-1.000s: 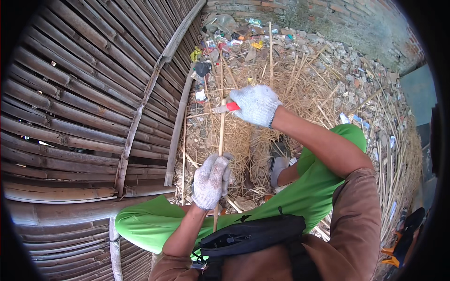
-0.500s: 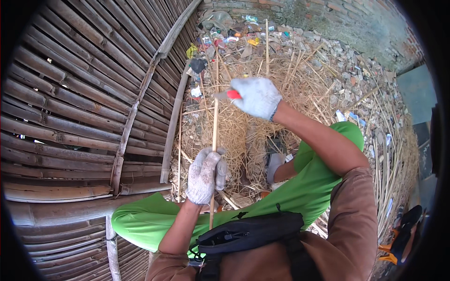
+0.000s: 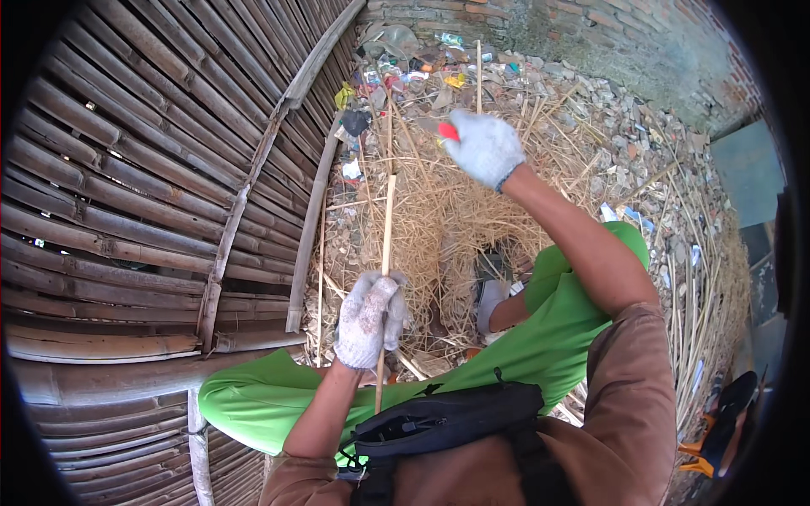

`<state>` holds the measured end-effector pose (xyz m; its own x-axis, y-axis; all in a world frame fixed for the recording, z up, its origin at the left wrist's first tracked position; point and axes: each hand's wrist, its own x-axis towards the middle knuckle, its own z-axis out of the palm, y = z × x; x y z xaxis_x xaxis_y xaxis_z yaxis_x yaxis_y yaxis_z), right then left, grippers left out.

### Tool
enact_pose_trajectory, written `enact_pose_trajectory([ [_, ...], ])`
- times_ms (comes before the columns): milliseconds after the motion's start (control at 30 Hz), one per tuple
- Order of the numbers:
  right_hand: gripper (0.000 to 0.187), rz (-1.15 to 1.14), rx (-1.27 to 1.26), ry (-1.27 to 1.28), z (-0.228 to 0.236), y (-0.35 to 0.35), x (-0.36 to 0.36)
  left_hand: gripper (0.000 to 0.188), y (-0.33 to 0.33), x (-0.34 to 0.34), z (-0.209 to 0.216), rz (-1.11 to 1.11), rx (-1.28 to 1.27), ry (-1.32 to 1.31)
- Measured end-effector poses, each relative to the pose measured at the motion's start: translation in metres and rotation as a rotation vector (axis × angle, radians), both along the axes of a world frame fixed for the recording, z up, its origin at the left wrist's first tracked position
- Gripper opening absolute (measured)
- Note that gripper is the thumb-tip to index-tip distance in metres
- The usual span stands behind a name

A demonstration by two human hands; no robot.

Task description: The person whittles the tip of a bamboo stick using a small red knife.

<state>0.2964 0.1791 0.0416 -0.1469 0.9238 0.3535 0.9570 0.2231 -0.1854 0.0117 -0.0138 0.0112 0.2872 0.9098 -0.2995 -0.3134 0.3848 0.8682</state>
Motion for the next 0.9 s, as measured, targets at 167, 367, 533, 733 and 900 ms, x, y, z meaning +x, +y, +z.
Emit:
enact_pose_trajectory([
  [167, 0.030, 0.238, -0.126, -0.048, -0.006, -0.048, -0.054, 0.024, 0.002, 0.003, 0.008, 0.029, -0.013, 0.069],
  [367, 0.026, 0.120, -0.093, -0.077, -0.011, -0.015, -0.040, 0.023, -0.001, 0.002, 0.004, 0.018, -0.054, 0.013],
  [533, 0.030, -0.049, -0.024, -0.098, -0.005, 0.007, -0.001, 0.024, -0.002, 0.004, 0.006, 0.021, 0.009, 0.062],
  [733, 0.033, 0.289, -0.155, -0.017, -0.011, -0.054, -0.060, 0.023, 0.004, 0.002, 0.004, 0.024, -0.075, -0.001],
  [900, 0.029, 0.291, -0.132, -0.080, -0.008, -0.042, -0.060, 0.025, 0.003, -0.001, -0.005, 0.013, -0.092, -0.144],
])
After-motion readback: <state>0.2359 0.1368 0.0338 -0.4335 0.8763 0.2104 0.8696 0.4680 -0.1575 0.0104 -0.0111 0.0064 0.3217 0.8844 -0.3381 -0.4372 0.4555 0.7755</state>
